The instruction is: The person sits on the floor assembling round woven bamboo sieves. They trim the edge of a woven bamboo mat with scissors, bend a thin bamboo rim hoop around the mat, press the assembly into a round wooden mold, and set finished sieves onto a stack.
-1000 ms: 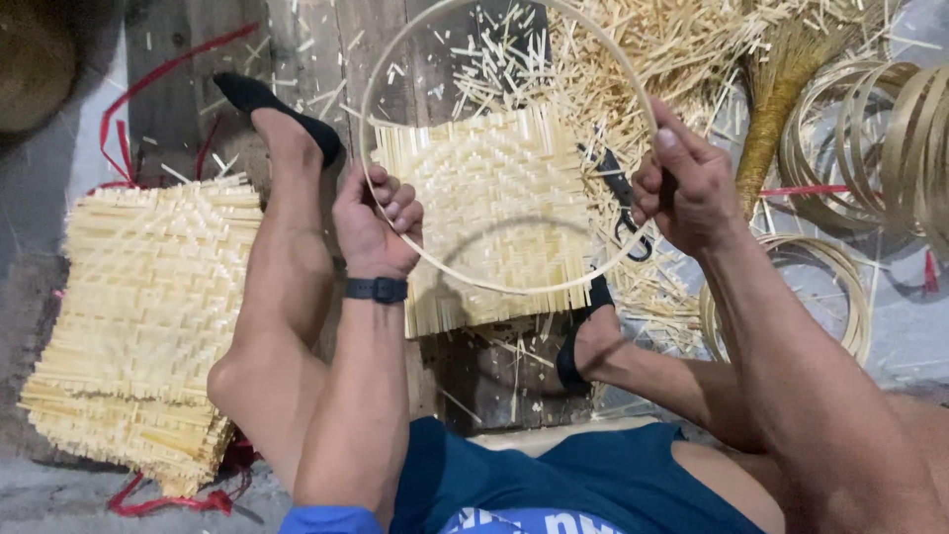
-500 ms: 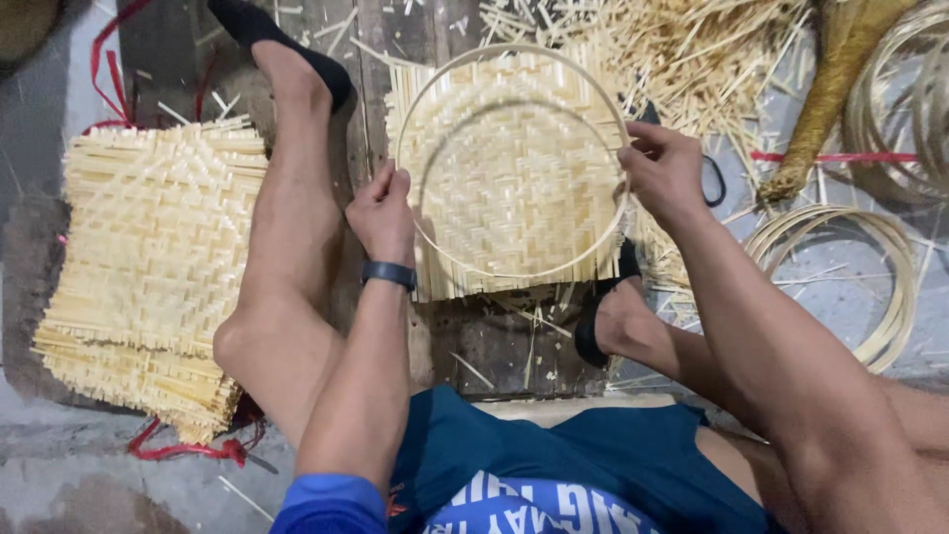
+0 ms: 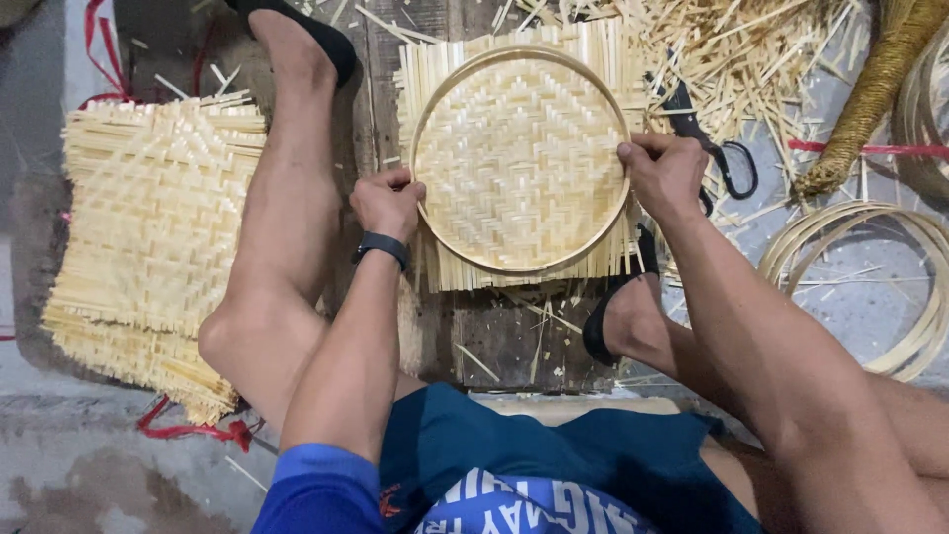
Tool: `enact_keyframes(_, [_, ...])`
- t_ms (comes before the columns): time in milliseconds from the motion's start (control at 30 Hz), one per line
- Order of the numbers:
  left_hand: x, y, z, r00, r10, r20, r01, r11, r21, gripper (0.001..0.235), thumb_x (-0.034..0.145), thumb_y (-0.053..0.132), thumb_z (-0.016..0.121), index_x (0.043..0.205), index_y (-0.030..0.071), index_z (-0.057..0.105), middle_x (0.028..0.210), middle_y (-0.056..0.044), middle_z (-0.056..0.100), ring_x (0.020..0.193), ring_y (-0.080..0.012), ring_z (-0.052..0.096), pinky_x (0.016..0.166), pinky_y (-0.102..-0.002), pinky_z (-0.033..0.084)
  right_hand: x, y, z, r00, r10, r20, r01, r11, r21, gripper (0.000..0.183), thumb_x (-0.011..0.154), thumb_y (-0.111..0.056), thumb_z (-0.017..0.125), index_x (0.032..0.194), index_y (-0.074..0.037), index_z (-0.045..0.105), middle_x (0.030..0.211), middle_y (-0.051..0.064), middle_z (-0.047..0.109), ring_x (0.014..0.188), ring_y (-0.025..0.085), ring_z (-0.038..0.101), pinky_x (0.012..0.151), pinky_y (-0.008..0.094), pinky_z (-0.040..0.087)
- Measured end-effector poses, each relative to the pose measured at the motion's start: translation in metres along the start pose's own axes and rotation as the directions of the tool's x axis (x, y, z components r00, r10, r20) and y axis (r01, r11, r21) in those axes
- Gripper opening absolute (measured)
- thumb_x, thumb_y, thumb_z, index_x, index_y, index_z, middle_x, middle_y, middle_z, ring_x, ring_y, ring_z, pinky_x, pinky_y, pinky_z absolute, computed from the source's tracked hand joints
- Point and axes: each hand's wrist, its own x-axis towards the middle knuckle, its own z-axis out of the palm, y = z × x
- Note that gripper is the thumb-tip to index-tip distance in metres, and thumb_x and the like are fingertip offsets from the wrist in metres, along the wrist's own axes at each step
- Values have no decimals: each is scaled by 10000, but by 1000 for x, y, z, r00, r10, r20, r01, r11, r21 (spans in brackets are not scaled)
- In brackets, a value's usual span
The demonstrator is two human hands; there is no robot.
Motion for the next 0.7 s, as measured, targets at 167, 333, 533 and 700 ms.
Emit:
enact_keyframes(167, [2,-20,11,998,54,15,-54,998,-13,239,703,78,866,934,37,822,891,-127,797,789,-212,778,794,-324,600,1,1,1,998,56,-13,-55,998,29,250,875,-192,816,1064,-33,788,869,148,771,759,205,752,732,327,584])
enact_keyframes(333, [13,-34,17,987,-137,88,144,986,-82,242,734,82,874,955,8,808,851,-87,802,761,-133,727,766,-298,588,8,14,4,999,33,20,-33,999,-11,262,848,-222,847,1025,-34,801,845,174,762,740,228,747,751,347,576])
enact_keyframes(533, [12,-29,9,960,-183,210,227,951,-209,233,792,57,859,1008,0,793,886,-84,796,764,-120,719,719,-284,583,10,16,9,999,47,-3,-47,997,-66,238,834,-238,849,982,-53,819,816,165,761,722,226,737,753,354,571])
enact_keyframes(700, [27,-32,22,961,-213,176,245,951,-189,185,782,46,860,946,-17,800,857,-92,794,739,-144,715,700,-295,579,24,16,16,998,63,-2,-63,997,-45,261,836,-265,835,967,-40,807,770,161,751,695,219,725,710,371,576])
